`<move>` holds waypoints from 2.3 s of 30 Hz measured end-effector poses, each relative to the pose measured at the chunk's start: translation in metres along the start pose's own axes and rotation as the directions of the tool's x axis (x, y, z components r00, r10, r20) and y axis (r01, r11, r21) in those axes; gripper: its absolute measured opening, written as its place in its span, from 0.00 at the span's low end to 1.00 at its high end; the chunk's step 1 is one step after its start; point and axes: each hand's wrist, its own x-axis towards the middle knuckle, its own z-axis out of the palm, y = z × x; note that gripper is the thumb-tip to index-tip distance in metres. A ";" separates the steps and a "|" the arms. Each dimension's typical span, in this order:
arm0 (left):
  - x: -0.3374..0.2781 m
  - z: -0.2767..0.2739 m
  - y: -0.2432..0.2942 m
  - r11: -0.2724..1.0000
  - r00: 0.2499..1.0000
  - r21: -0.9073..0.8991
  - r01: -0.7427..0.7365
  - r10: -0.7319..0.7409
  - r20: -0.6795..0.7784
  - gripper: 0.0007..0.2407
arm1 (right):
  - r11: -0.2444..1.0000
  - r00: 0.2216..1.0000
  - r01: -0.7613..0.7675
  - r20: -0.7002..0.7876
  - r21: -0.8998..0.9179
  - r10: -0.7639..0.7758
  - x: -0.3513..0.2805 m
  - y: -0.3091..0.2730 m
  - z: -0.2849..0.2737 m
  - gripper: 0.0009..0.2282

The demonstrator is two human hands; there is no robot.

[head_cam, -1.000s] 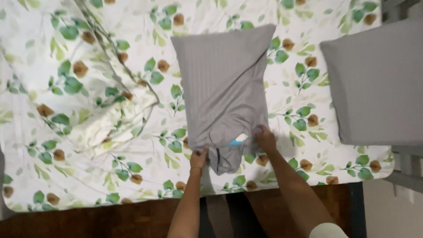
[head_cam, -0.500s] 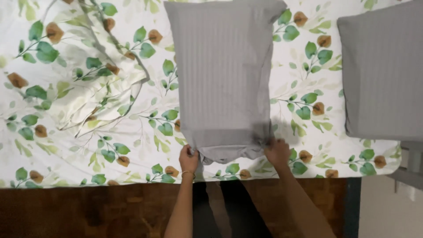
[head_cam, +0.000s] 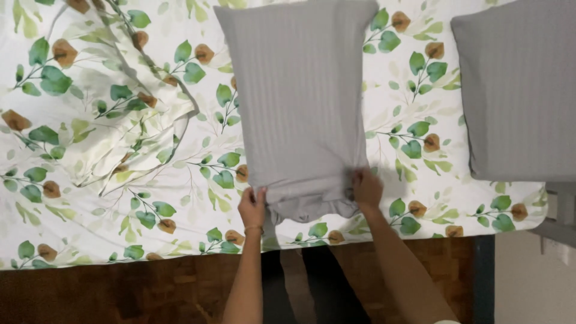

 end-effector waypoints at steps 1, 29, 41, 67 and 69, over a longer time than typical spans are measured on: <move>-0.006 0.003 -0.012 1.000 1.000 -0.001 0.001 -0.001 -0.002 0.19 | 1.000 1.000 0.002 0.001 -0.001 -0.002 -0.003 0.005 0.009 0.06; 0.030 0.002 -0.018 0.950 0.928 -0.138 0.279 -0.230 0.291 0.29 | 0.961 0.982 0.146 0.079 0.234 -0.169 0.036 0.022 0.062 0.30; 0.045 0.010 -0.058 0.935 0.925 -0.079 0.346 -0.325 0.198 0.25 | 0.916 0.937 -0.210 0.337 0.342 0.090 0.038 -0.057 -0.003 0.42; 0.042 0.036 -0.063 0.925 0.939 -0.211 0.315 -0.271 0.214 0.26 | 0.920 0.987 -0.159 0.061 0.357 0.147 0.014 -0.055 -0.020 0.49; 0.045 0.038 -0.067 0.934 0.933 -0.178 0.310 -0.263 0.245 0.29 | 0.918 0.999 -0.029 0.034 0.396 0.017 0.017 -0.066 -0.029 0.43</move>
